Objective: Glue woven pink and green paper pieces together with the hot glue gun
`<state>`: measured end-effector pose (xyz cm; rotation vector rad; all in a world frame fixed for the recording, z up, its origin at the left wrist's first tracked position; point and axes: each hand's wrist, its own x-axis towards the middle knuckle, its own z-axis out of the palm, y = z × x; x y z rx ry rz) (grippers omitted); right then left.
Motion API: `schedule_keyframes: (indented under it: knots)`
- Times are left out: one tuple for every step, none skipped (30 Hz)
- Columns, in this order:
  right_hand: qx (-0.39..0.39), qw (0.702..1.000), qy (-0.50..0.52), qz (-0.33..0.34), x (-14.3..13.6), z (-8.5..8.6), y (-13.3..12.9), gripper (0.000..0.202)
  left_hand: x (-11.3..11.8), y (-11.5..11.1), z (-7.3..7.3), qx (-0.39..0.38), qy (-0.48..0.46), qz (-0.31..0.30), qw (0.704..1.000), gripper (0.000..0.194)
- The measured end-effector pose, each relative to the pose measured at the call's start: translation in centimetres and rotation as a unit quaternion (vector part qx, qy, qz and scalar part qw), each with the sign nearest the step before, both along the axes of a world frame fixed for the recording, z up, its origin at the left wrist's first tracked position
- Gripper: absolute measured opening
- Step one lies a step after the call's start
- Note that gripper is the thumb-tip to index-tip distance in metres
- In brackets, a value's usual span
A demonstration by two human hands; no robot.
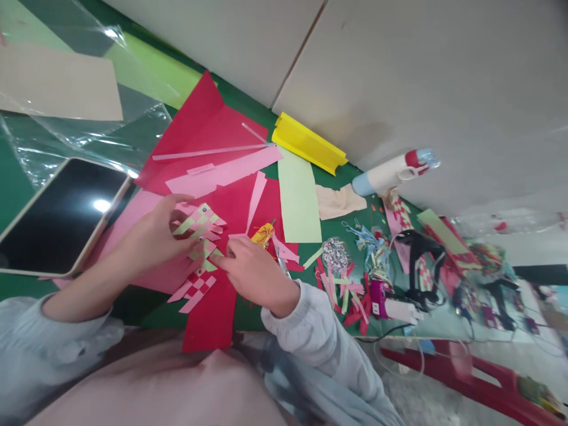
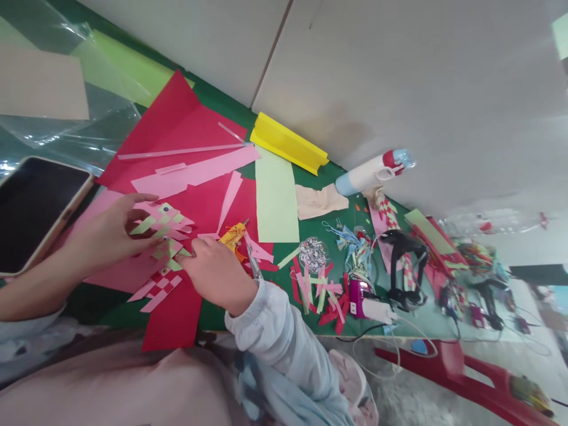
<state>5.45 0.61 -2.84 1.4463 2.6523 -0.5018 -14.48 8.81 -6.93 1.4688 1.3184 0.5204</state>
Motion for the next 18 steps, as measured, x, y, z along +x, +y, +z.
schedule_keyframes:
  knots:
    - [-0.005, 1.0, 0.017, -0.011, 0.2, 0.0, 0.0, 0.031, 0.0, 0.0, 0.0, -0.01, -0.008, 0.004, 1.0, 0.079]
    - [-0.008, 0.999, 0.035, -0.029, 0.3, 0.0, 0.1, 0.029, -0.1, -0.1, 0.0, -0.022, -0.017, 0.008, 1.0, 0.08]
    - [-0.008, 0.997, 0.053, -0.055, 0.4, -0.1, 0.1, 0.027, -0.2, -0.1, 0.1, -0.036, -0.028, 0.011, 0.999, 0.081]
    - [-0.005, 0.994, 0.072, -0.087, 0.5, -0.1, 0.2, 0.024, -0.3, -0.2, 0.2, -0.048, -0.04, 0.013, 0.998, 0.083]
    - [0.001, 0.989, 0.089, -0.121, 0.5, -0.1, 0.3, 0.022, -0.3, -0.3, 0.3, -0.056, -0.052, 0.013, 0.997, 0.083]
    - [0.005, 0.982, 0.105, -0.155, 0.5, -0.2, 0.3, 0.023, -0.4, -0.4, 0.4, -0.063, -0.064, 0.012, 0.996, 0.084]
    - [0.005, 0.976, 0.119, -0.185, 0.4, -0.1, 0.4, 0.027, -0.5, -0.4, 0.6, -0.069, -0.08, 0.013, 0.994, 0.083]
    - [-0.001, 0.969, 0.132, -0.209, 0.3, -0.1, 0.5, 0.032, -0.6, -0.5, 0.7, -0.074, -0.097, 0.016, 0.992, 0.082]
    - [-0.012, 0.963, 0.143, -0.228, 0.1, 0.0, 0.6, 0.036, -0.6, -0.6, 0.9, -0.078, -0.113, 0.022, 0.99, 0.082]
    - [-0.025, 0.958, 0.153, -0.243, -0.1, 0.1, 0.7, 0.04, -0.6, -0.7, 1.1, -0.082, -0.126, 0.031, 0.988, 0.081]
    - [-0.037, 0.952, 0.164, -0.255, -0.3, 0.2, 0.8, 0.042, -0.7, -0.8, 1.3, -0.084, -0.136, 0.042, 0.986, 0.081]
    - [-0.048, 0.946, 0.177, -0.266, -0.5, 0.4, 0.8, 0.044, -0.7, -0.8, 1.5, -0.085, -0.142, 0.055, 0.985, 0.082]
    - [-0.057, 0.939, 0.192, -0.278, -0.7, 0.5, 0.9, 0.045, -0.7, -0.9, 1.7, -0.084, -0.148, 0.067, 0.983, 0.082]
    - [-0.067, 0.931, 0.212, -0.291, -0.8, 0.6, 1.0, 0.046, -0.7, -1.0, 1.9, -0.083, -0.154, 0.077, 0.982, 0.082]
    - [-0.079, 0.919, 0.236, -0.304, -1.0, 0.6, 1.0, 0.047, -0.7, -1.0, 2.1, -0.079, -0.161, 0.084, 0.98, 0.082]
    - [-0.096, 0.906, 0.264, -0.316, -1.1, 0.6, 1.0, 0.047, -0.7, -1.1, 2.3, -0.072, -0.168, 0.09, 0.979, 0.08]
    - [-0.116, 0.891, 0.294, -0.324, -1.2, 0.5, 1.0, 0.046, -0.7, -1.2, 2.5, -0.065, -0.174, 0.095, 0.978, 0.078]
    - [-0.138, 0.875, 0.325, -0.33, -1.3, 0.4, 1.1, 0.046, -0.7, -1.3, 2.7, -0.058, -0.178, 0.099, 0.977, 0.076]
